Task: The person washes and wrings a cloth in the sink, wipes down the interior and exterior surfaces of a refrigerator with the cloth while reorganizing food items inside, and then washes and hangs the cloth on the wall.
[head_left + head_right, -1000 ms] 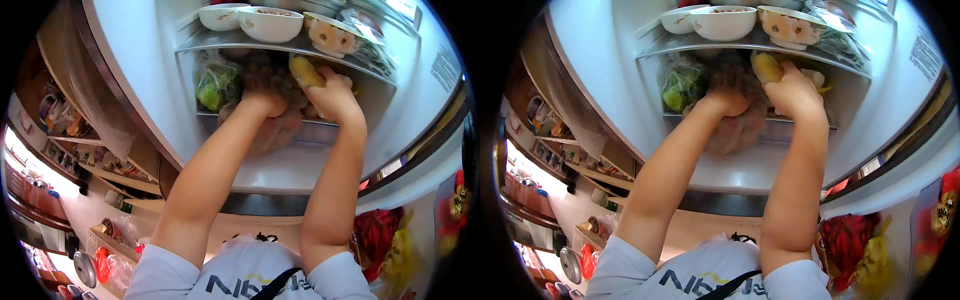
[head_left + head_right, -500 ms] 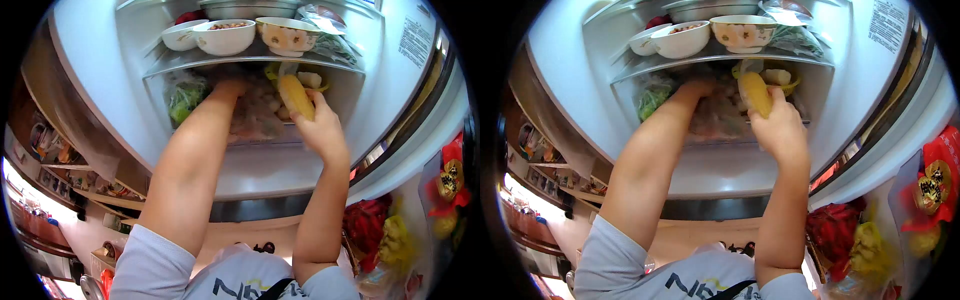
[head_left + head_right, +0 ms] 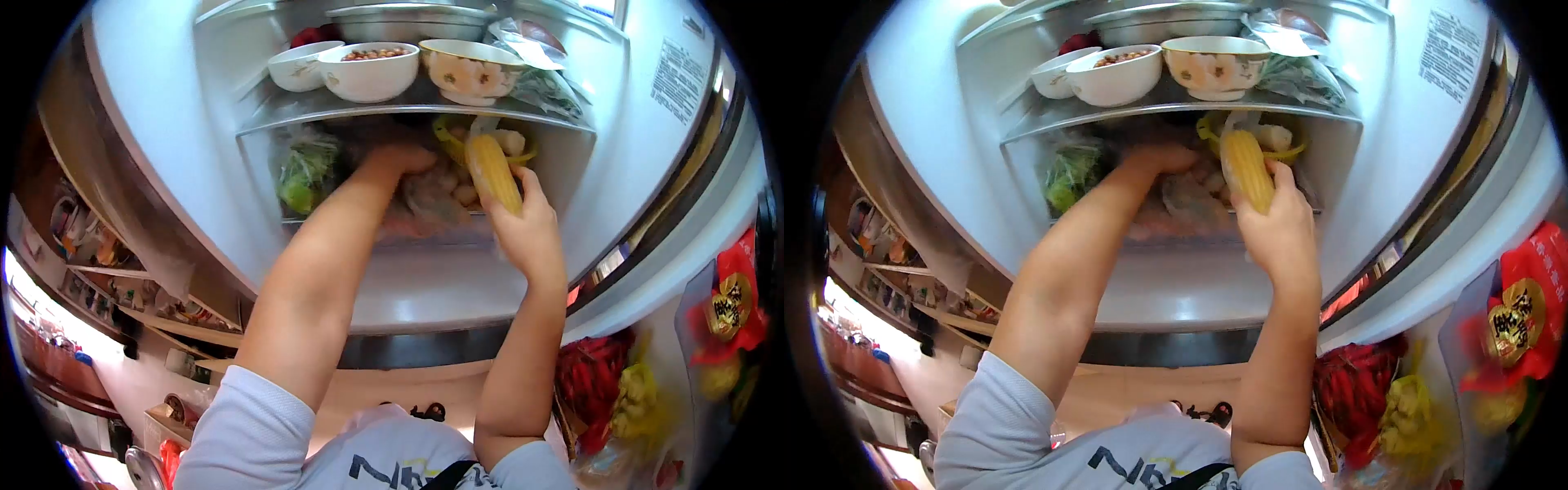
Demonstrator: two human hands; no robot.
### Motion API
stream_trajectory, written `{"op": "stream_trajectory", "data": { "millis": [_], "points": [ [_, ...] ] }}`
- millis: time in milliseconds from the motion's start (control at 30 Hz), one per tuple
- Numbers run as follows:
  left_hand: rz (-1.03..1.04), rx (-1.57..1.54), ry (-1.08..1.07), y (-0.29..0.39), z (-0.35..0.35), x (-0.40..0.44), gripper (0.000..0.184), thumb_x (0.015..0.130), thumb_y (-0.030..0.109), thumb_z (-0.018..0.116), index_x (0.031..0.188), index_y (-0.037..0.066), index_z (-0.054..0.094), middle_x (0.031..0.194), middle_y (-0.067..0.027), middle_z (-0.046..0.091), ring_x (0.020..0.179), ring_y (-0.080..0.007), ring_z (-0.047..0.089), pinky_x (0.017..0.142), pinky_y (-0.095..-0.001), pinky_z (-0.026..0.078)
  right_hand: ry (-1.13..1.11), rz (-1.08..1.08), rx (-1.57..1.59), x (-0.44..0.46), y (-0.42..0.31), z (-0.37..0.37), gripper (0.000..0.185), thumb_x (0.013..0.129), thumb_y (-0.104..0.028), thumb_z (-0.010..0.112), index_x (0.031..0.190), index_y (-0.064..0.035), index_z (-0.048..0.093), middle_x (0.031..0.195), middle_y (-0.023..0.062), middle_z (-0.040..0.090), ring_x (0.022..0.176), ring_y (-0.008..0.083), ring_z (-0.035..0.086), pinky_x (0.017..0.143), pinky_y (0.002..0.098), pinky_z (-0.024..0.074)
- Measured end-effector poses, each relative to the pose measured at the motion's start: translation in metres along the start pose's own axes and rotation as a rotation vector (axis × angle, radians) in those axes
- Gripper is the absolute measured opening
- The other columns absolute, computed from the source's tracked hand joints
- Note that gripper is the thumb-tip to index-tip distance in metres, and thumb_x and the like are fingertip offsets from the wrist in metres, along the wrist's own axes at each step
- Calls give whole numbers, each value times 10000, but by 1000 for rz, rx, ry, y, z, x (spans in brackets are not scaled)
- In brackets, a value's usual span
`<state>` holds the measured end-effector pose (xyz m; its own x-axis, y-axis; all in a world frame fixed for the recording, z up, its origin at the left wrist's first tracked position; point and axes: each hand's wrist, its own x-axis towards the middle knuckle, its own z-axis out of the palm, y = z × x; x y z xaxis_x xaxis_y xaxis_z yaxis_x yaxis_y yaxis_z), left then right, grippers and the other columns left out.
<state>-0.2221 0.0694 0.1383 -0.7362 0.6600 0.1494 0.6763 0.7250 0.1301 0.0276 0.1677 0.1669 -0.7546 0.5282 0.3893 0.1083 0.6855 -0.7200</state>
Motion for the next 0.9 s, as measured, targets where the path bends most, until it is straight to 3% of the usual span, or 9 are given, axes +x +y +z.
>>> {"op": "stream_trajectory", "data": {
  "millis": [67, 233, 367, 467, 633, 733, 767, 900],
  "points": [
    [104, 87, -51, 14, -4, -5, 535, 879, 486, 523, 1322, 196, 601, 1420, -127, 527, 1322, -317, 471, 1106, -462, 358, -6, -27, 15, 1, -2, 1, 553, 817, -289, 686, 1294, -55, 535, 1160, 246, 649, 1098, 424, 602, 940, 470, 462],
    [50, -14, -33, 27, -15, -34, 609, 854, 504, 557, 1358, 162, 559, 1436, -146, 499, 1318, -340, 461, 1112, -469, 342, -10, -87, 3, 4, -10, 3, 565, 805, -284, 698, 1305, -63, 557, 1182, 237, 650, 1109, 405, 614, 948, 443, 471],
    [58, 110, 152, 38, -6, -66, 676, 842, 503, 575, 1372, 87, 528, 1439, -203, 471, 1316, -375, 446, 1116, -453, 342, -67, -116, -14, 7, -16, 7, 576, 790, -295, 704, 1298, -59, 567, 1178, 222, 657, 1099, 402, 617, 946, 440, 473],
    [91, -143, 352, 34, 26, -86, 697, 873, 505, 547, 1355, 2, 524, 1466, -234, 433, 1408, -367, 339, 1165, -450, 264, -56, -192, -48, 14, -12, 19, 578, 782, -315, 704, 1289, -64, 580, 1170, 215, 661, 1096, 403, 617, 947, 443, 476],
    [197, -70, 483, 27, 29, -147, 536, 861, 304, 622, 1304, 9, 557, 1376, -211, 517, 1318, -369, 452, 1102, -448, 365, -94, -281, -128, 27, -34, 31, 542, 796, -320, 661, 1291, -109, 596, 1201, 195, 653, 1125, 392, 605, 959, 452, 481],
    [275, -88, 574, 20, 30, -176, 498, 792, 175, 675, 1254, 13, 584, 1311, -197, 567, 1243, -368, 521, 1048, -446, 424, -311, -116, -241, 38, -68, 48, 626, 777, -346, 702, 1351, -136, 565, 1234, 177, 649, 1131, 370, 614, 969, 423, 485],
    [306, -117, 600, 18, 29, -180, 489, 765, 133, 687, 1229, 10, 597, 1293, -197, 579, 1220, -368, 540, 1031, -447, 437, -293, -159, -327, 45, -71, 63, 618, 782, -360, 684, 1352, -156, 558, 1255, 171, 637, 1154, 355, 604, 975, 434, 483],
    [321, -59, 683, 8, 47, -182, 457, 682, 122, 703, 1125, 23, 641, 1229, -155, 621, 1206, -333, 551, 1040, -449, 420, -410, -135, -420, 68, -102, 103, 544, 813, -336, 619, 1328, -176, 548, 1325, 138, 596, 1218, 327, 574, 992, 453, 475]
  ]
}}
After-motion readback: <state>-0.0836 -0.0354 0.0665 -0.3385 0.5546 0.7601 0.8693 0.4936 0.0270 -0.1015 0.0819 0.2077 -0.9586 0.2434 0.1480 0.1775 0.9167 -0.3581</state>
